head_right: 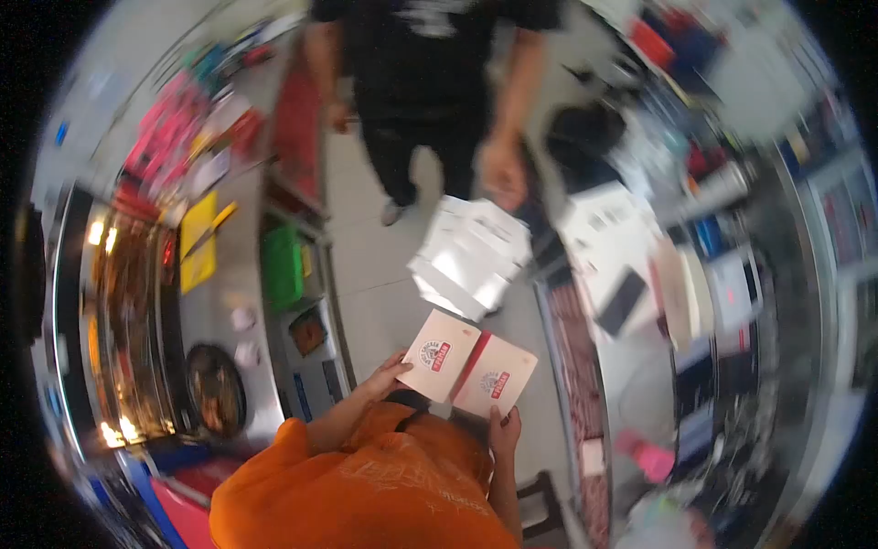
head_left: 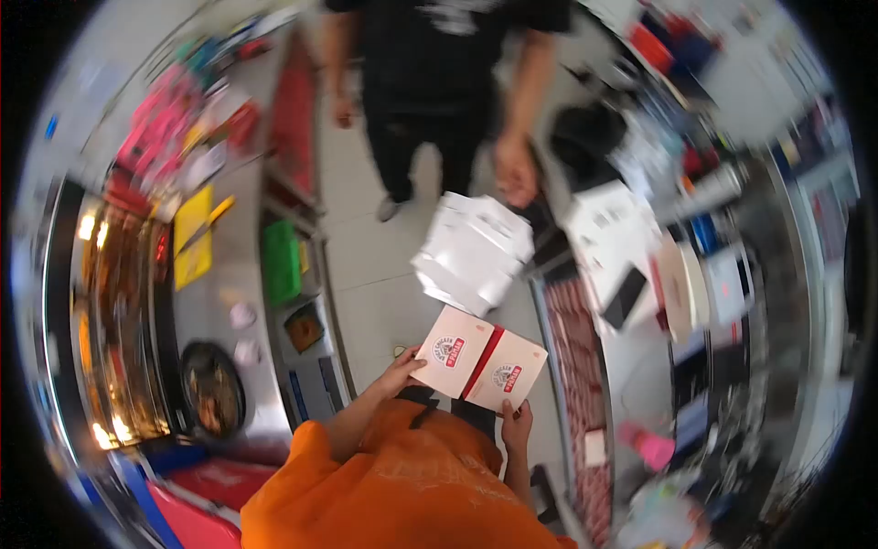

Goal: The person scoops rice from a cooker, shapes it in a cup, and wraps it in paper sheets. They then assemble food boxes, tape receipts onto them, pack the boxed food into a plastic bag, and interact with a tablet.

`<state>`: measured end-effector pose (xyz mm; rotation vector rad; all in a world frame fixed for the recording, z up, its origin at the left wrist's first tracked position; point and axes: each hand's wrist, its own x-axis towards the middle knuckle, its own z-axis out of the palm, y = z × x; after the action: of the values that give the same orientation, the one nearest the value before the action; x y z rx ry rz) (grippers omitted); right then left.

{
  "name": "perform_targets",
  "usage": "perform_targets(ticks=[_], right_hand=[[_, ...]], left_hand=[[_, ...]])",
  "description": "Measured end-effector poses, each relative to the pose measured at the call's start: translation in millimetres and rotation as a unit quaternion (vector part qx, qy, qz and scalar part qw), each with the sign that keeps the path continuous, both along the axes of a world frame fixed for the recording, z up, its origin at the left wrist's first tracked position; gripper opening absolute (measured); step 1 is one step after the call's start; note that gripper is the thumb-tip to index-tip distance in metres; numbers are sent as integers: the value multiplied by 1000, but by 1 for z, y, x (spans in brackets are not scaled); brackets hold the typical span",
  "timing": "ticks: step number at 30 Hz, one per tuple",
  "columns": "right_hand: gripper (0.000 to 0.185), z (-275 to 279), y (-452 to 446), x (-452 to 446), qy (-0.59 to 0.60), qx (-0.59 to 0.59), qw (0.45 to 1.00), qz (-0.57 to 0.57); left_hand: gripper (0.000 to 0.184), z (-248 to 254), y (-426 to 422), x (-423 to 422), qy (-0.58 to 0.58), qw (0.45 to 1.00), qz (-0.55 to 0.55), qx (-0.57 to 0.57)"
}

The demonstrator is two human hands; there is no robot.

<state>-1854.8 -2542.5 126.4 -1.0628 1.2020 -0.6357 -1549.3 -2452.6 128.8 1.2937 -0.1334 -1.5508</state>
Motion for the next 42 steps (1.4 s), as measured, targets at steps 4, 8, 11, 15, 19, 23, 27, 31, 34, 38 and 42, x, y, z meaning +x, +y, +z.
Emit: perform_targets(ticks=[4,8,11,15,19,23,27,31,34,38,42], right_hand=[[27,35,-34,138,34,-116,972,202],[30,46,-47,282,64,-148,929,333],[30,54,-39,402,41,-169,884,435],[34,80,-4,549,53,-127,869,476],[38,66,29,693,53,-150,842,516],[40,10,51,817,95,-258,779,564],[62,12,63,876,26,-390,682,618],[72,201,101,826,-174,-359,308,864],[66,211,113,821,-112,-262,309,908],[44,195,133,802,-28,-336,419,843],[49,172,102,861,-115,-251,546,791]], left_hand=[[60,27,78,70,-1,977,206,-57],[56,64,132,125,-39,915,400,-45],[50,60,171,155,-85,844,529,-16],[42,51,209,196,-128,759,638,33],[39,63,230,239,-148,714,680,81],[37,68,237,287,-180,690,680,171],[36,55,248,340,-182,670,692,200],[40,88,243,380,-9,702,701,124],[58,146,218,400,31,641,766,-46],[57,126,189,423,-239,603,760,39],[57,91,252,397,105,583,772,-230]])
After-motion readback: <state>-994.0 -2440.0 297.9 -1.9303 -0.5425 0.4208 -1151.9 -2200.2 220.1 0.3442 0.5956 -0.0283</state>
